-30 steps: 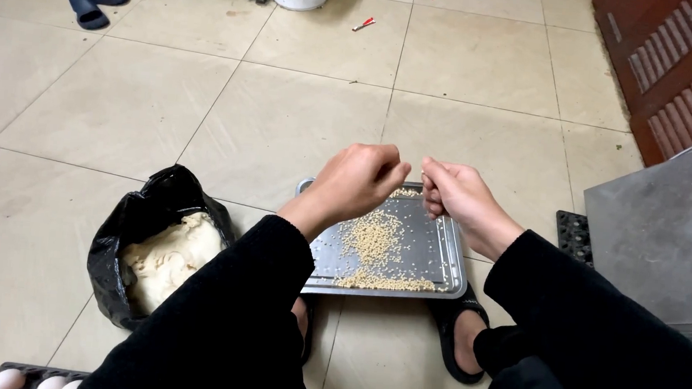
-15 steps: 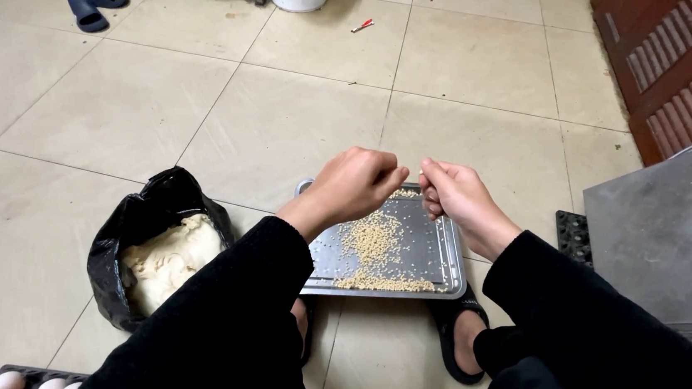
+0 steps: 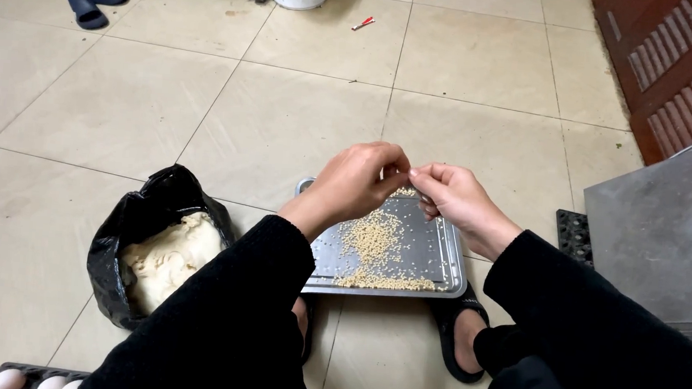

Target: Rolling small pieces of dough into balls and coating them with sesame seeds in a metal tray.

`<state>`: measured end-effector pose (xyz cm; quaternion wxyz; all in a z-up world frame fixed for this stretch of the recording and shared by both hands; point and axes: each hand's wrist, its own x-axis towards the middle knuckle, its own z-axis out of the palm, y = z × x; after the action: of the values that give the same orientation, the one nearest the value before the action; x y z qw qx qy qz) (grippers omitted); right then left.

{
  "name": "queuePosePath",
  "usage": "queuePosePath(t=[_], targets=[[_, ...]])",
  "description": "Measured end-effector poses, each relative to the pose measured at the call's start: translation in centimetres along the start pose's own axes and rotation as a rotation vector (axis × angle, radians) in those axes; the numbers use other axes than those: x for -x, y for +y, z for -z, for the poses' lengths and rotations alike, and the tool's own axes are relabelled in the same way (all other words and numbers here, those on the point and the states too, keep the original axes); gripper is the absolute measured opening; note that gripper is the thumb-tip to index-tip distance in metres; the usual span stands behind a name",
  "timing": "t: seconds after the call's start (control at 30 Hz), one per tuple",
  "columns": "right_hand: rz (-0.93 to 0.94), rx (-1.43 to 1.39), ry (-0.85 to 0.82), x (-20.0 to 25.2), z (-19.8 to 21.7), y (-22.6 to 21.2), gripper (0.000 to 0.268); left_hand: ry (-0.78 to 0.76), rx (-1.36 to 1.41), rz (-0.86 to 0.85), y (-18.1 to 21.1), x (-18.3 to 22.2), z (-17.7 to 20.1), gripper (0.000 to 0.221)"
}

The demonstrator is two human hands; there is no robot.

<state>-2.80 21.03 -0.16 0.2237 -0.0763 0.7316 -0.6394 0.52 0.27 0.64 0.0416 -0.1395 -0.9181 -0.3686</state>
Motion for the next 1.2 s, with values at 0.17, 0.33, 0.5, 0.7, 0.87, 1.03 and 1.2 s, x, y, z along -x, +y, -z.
queuePosePath(t=[0.17, 0.33, 0.5, 0.7, 0.87, 1.03, 1.2], targets=[[0.008, -0.012, -0.012, -1.0, 0.4, 1.1, 0.015, 0.02, -0.012, -0.011, -0.3, -0.2, -0.2, 0.012], [-0.02, -0.027, -0.044, -2.5, 0.7, 2.4, 0.017, 0.031, 0.017, -0.012, -0.3, -0.4, -0.3, 0.016], [-0.02, -0.042, -0.005, -0.9, 0.3, 0.6, 0.027, 0.04, 0.037, 0.06, 0.3, 0.1, 0.1, 0.031], [0.021, -0.006, 0.038, -0.3, -0.1, 0.0, 0.013, 0.04, -0.027, 0.03, -0.4, -0.3, -0.2, 0.019], [0.037, 0.034, 0.018, -2.4, 1.0, 2.8, 0.021, -0.002, -0.058, 0.016, -0.5, -0.1, -0.2, 0.027], [0.086, -0.007, 0.002, -4.1, 1.2, 4.4, 0.035, 0.021, -0.085, -0.007, -1.3, -0.1, 0.1, 0.03], [0.149, -0.001, 0.12, -5.1, 0.7, 3.7, 0.027, 0.26, -0.07, -0.129, -4.3, -0.3, -0.9, 0.008]])
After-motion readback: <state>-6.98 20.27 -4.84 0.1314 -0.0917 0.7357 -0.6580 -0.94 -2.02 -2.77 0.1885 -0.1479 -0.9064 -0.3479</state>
